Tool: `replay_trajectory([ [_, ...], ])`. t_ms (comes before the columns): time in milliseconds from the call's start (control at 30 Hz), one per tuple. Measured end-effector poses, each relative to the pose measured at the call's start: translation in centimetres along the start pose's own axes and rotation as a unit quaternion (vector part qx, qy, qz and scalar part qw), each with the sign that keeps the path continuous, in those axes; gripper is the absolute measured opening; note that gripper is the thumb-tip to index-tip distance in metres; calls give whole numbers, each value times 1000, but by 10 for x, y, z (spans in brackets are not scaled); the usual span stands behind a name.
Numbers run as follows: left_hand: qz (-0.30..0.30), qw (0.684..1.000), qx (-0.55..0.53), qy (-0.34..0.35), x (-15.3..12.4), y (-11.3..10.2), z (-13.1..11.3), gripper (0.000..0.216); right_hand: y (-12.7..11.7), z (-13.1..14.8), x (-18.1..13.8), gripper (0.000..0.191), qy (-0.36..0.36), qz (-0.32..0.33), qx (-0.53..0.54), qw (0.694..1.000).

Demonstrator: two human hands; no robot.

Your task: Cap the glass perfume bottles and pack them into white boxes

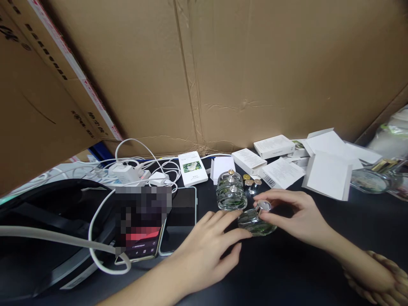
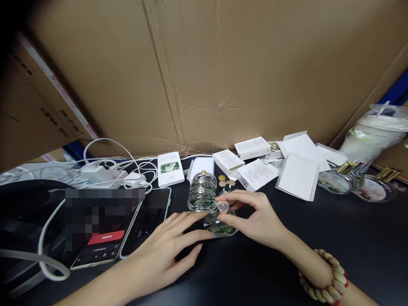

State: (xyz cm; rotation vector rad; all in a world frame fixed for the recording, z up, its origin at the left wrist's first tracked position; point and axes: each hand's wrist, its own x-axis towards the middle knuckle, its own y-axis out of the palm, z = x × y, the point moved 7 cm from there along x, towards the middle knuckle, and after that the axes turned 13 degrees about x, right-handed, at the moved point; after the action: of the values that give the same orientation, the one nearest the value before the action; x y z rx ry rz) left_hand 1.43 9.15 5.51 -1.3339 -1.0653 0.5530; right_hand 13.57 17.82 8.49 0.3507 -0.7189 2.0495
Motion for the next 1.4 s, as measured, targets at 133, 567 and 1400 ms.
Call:
replay_trajectory([
  [133, -3, 1000, -2, 4, 0, -1, 0, 29, 1, -2, -1, 17, -5, 4, 8, 1000],
  [567, -4, 1000, 0, 5, -1, 1, 1, 28, 10, -10, 0, 13, 44, 56, -3, 997],
  [1400, 5, 1000, 13, 7, -2, 2, 1, 30, 4, -11, -2, 25, 48, 25, -4, 999],
])
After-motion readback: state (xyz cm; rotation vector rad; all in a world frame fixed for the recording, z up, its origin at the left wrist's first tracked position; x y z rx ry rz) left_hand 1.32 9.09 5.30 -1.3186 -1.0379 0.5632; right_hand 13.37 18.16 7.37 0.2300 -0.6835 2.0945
